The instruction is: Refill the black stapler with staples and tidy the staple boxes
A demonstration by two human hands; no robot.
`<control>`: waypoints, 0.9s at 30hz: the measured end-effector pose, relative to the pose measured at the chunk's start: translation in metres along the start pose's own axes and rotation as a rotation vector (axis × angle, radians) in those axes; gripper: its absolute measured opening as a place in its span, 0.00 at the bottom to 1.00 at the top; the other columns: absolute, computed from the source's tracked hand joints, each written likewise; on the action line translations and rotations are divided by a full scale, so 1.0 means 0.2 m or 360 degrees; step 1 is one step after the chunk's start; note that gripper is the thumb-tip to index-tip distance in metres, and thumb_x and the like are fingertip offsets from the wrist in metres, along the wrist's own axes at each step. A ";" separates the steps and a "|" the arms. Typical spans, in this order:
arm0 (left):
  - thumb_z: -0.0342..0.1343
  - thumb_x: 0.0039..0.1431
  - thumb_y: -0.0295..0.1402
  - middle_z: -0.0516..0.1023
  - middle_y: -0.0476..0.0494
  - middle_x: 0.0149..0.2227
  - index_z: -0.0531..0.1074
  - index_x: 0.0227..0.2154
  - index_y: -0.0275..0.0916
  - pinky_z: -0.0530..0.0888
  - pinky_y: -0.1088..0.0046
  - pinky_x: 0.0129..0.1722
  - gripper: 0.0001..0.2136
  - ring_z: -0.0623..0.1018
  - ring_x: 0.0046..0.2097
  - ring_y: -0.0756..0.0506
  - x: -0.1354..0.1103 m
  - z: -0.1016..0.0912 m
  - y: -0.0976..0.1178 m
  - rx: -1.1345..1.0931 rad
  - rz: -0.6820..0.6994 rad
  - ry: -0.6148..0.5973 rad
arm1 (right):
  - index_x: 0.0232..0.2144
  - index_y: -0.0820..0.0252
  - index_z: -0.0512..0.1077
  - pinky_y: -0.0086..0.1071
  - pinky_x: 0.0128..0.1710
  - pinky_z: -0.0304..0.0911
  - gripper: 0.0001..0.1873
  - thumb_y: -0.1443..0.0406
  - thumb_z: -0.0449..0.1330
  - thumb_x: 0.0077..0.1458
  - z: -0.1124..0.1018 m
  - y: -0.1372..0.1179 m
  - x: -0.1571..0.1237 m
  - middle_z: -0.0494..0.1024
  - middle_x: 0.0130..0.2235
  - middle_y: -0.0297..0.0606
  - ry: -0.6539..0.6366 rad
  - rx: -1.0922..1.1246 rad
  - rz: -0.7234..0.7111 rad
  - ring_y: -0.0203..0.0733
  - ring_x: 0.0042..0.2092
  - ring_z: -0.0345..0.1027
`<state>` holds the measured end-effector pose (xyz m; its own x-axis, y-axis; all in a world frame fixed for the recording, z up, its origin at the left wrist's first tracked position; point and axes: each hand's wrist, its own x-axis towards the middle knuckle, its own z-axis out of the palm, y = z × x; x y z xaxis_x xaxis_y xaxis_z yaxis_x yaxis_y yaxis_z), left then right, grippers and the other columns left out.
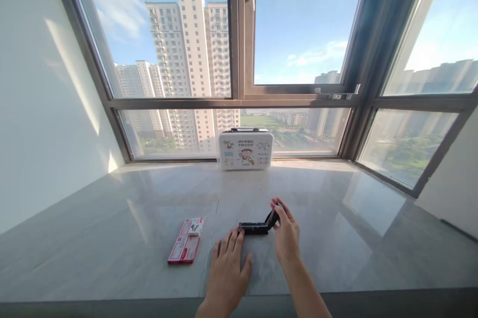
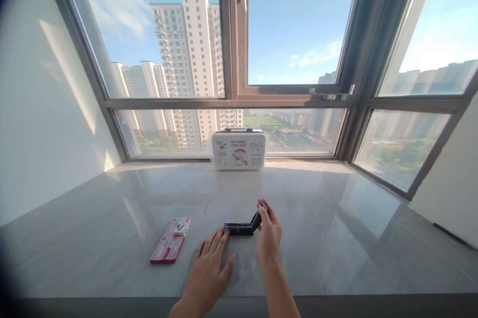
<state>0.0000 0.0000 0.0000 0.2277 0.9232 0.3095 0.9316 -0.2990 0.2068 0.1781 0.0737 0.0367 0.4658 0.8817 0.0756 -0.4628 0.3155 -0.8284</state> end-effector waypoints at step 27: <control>0.59 0.58 0.32 0.78 0.49 0.47 0.73 0.52 0.51 0.61 0.61 0.61 0.18 0.74 0.51 0.43 -0.01 -0.20 -0.05 -0.0711 0.0154 -0.0093 | 0.29 0.63 0.73 0.25 0.22 0.50 0.18 0.53 0.58 0.58 -0.21 0.05 -0.14 0.72 0.20 0.32 -0.1057 -0.1639 0.0387 0.35 0.22 0.62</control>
<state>-0.0216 -0.0077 0.0352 0.3351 0.8942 0.2969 0.6948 -0.4474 0.5631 0.1917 0.0374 0.0025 -0.1584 0.9797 -0.1230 0.4612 -0.0367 -0.8865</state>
